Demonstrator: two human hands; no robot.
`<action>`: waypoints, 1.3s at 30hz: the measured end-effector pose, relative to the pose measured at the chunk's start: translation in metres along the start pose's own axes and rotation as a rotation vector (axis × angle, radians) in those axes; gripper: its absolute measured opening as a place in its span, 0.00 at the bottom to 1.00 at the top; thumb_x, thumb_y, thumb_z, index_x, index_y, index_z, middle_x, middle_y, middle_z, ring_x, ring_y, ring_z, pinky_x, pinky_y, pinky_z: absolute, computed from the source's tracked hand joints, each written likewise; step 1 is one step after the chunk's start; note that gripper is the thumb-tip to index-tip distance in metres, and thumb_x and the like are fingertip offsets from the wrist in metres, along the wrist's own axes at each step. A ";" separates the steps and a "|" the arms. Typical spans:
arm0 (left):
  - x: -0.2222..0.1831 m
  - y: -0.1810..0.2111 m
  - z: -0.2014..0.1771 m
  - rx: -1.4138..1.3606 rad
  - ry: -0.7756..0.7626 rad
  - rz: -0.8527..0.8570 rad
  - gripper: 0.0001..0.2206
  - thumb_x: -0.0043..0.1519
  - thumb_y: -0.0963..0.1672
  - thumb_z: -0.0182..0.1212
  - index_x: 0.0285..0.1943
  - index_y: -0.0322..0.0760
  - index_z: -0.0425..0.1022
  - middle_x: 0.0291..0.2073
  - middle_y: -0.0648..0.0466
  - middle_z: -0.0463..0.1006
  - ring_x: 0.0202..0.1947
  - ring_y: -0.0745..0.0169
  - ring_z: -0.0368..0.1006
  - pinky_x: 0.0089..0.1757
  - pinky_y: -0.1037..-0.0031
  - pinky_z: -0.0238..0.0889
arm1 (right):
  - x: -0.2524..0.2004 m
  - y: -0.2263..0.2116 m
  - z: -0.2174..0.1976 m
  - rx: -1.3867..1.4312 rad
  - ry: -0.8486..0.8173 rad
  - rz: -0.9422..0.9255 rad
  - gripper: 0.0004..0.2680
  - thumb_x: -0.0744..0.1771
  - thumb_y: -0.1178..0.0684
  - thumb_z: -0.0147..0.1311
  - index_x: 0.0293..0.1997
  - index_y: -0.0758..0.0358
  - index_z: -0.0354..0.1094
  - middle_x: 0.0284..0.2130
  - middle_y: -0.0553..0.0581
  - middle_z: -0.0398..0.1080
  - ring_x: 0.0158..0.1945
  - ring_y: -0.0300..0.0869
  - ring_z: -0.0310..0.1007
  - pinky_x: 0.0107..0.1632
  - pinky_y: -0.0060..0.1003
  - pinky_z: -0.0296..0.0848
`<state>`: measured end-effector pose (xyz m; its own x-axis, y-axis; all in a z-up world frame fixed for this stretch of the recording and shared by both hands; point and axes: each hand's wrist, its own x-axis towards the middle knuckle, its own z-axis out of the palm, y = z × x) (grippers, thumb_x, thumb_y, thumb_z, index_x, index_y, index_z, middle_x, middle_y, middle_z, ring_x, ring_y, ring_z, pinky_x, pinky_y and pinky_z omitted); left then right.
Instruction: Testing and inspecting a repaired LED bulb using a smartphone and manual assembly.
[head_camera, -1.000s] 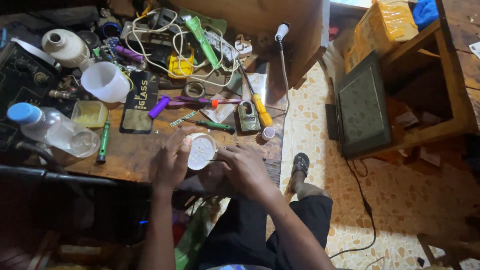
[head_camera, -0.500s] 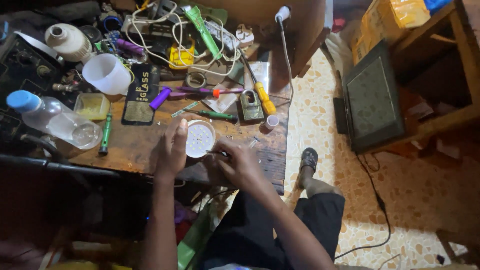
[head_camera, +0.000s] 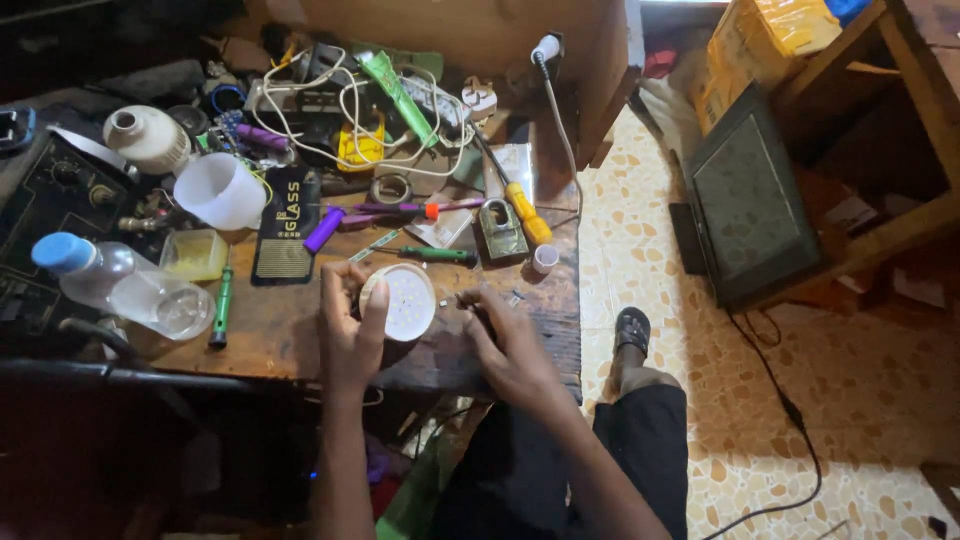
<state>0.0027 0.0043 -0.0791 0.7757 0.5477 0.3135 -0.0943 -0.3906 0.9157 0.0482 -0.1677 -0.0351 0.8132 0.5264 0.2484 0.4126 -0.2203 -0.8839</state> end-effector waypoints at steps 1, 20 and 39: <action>-0.003 -0.002 0.000 -0.025 -0.001 0.037 0.13 0.57 0.51 0.47 0.37 0.40 0.57 0.34 0.45 0.70 0.40 0.48 0.68 0.45 0.59 0.57 | -0.001 0.004 -0.001 0.031 -0.071 0.047 0.06 0.62 0.59 0.41 0.39 0.59 0.61 0.16 0.62 0.67 0.24 0.56 0.69 0.31 0.44 0.67; -0.018 0.018 0.004 0.112 0.124 -0.030 0.16 0.54 0.49 0.36 0.39 0.46 0.71 0.33 0.54 0.76 0.40 0.59 0.70 0.47 0.73 0.56 | 0.009 0.021 0.014 0.186 -0.203 -0.014 0.04 0.61 0.56 0.47 0.35 0.62 0.63 0.18 0.64 0.68 0.26 0.56 0.69 0.30 0.40 0.66; -0.011 0.024 0.003 -0.162 0.051 0.020 0.17 0.54 0.48 0.35 0.39 0.36 0.68 0.32 0.45 0.75 0.38 0.58 0.71 0.44 0.72 0.60 | 0.015 0.016 0.007 0.326 -0.397 0.158 0.03 0.61 0.57 0.47 0.31 0.65 0.64 0.15 0.57 0.69 0.23 0.37 0.67 0.29 0.30 0.66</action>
<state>-0.0067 -0.0130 -0.0613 0.7401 0.5797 0.3408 -0.2122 -0.2796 0.9364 0.0643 -0.1572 -0.0478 0.6109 0.7916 -0.0106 0.0980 -0.0889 -0.9912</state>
